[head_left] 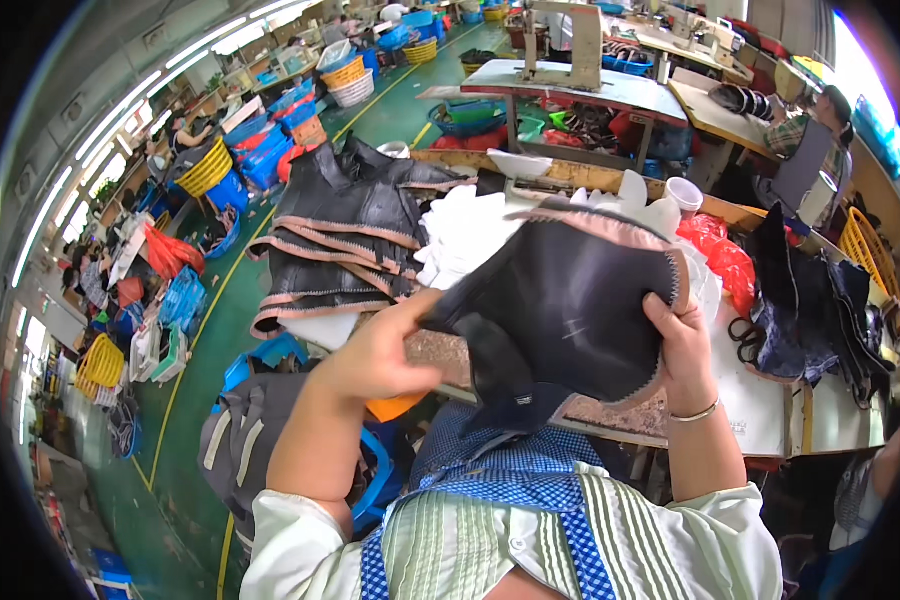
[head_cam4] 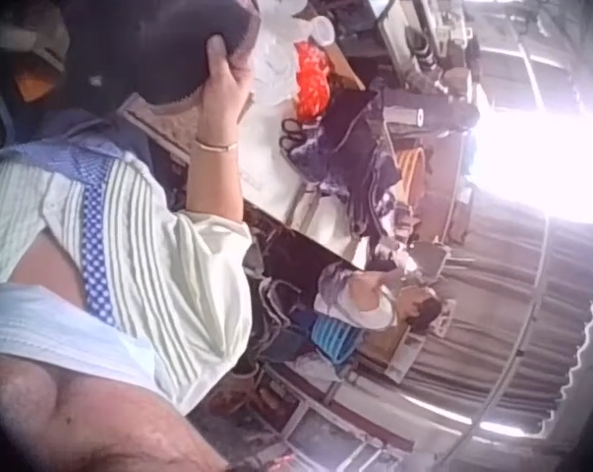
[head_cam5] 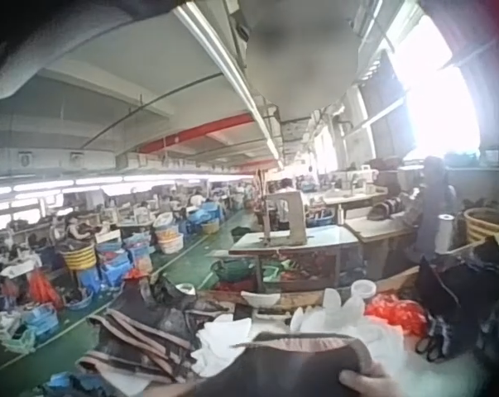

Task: Assembling shoe components by inserting white stiffeners into black leather upper pieces at a factory workbench.

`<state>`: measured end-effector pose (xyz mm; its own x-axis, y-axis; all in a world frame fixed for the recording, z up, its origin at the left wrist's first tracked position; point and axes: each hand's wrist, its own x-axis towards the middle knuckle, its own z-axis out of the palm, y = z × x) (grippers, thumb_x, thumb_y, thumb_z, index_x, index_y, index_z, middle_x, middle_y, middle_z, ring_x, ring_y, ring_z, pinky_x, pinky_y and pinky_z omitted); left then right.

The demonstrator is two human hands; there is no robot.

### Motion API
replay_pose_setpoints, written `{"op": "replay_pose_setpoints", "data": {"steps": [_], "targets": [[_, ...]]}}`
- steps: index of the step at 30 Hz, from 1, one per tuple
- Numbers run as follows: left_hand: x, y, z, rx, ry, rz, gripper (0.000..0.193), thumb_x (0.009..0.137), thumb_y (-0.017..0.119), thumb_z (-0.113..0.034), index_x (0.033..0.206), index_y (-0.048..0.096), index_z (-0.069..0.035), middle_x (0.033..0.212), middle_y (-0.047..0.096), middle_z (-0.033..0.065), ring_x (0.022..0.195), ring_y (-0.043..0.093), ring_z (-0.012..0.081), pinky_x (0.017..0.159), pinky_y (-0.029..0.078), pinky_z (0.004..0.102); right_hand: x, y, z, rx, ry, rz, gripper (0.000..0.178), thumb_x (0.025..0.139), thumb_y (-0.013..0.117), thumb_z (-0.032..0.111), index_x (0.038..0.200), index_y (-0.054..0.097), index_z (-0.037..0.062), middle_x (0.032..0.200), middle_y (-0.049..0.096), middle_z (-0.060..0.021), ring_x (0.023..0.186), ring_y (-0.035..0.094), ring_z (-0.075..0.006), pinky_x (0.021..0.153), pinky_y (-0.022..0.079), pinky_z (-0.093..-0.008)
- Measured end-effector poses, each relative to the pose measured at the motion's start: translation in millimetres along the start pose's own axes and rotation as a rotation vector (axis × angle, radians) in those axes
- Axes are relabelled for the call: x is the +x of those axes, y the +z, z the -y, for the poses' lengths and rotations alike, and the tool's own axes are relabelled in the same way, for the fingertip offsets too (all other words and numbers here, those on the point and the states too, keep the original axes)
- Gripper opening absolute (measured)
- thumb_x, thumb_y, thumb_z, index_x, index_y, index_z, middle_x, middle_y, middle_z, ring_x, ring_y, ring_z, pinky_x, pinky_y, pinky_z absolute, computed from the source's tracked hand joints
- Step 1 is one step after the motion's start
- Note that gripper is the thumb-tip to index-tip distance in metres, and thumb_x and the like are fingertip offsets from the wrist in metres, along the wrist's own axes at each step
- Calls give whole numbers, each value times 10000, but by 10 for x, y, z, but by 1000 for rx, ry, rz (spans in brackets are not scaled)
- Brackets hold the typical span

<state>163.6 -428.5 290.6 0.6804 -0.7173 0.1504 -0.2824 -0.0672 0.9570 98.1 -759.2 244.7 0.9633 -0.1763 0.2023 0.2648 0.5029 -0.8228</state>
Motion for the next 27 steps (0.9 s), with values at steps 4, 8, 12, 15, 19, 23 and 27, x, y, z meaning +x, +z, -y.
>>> {"op": "replay_pose_setpoints", "data": {"steps": [4,8,12,15,19,23,27], "targets": [[157,118,-411,83,12,8,642,675,841,-127,1218,538,35,1090,623,71,978,568,111,872,459,278,-23,166,93,-73,-46,63,291,933,586,59,1221,601,19,1088,666,-50,962,623,-124,860,511,-274],[272,374,-375,269,38,-310,235,769,790,-154,844,653,21,676,635,43,641,551,61,579,449,243,-32,216,203,-159,-123,49,306,939,574,39,1242,589,-4,1086,664,-34,973,600,-96,873,489,-255],[375,495,-152,1057,681,-529,248,761,781,-178,692,590,-34,575,522,103,500,512,291,494,392,391,118,-46,111,-217,-6,-121,376,915,608,57,1287,570,18,1043,655,-10,929,582,-74,838,486,-239],[259,389,101,1001,658,-777,165,802,735,-95,889,645,13,776,621,121,624,572,233,586,463,321,107,117,150,-143,-231,-46,185,906,640,69,1087,672,49,961,649,38,875,561,-52,787,470,-235],[170,51,161,405,552,-1154,200,958,530,-56,1141,512,24,910,561,49,742,504,93,669,430,224,341,-493,1018,-456,-864,-748,242,909,649,204,1006,645,-17,823,596,-12,737,540,-115,679,453,-289],[20,-160,529,265,353,-1069,134,954,546,-55,1084,527,-31,894,554,9,778,493,73,701,420,206,367,-1404,1554,-254,-1046,-1019,409,933,613,253,1224,531,-23,1066,645,-101,920,602,-190,781,479,-299],[-278,33,1017,196,39,-911,75,922,614,-76,956,560,-38,760,567,-7,656,538,55,608,440,199,303,-2500,1205,-177,-571,-1009,242,889,693,202,1038,620,26,936,696,-91,716,635,-139,594,459,-220]]}}
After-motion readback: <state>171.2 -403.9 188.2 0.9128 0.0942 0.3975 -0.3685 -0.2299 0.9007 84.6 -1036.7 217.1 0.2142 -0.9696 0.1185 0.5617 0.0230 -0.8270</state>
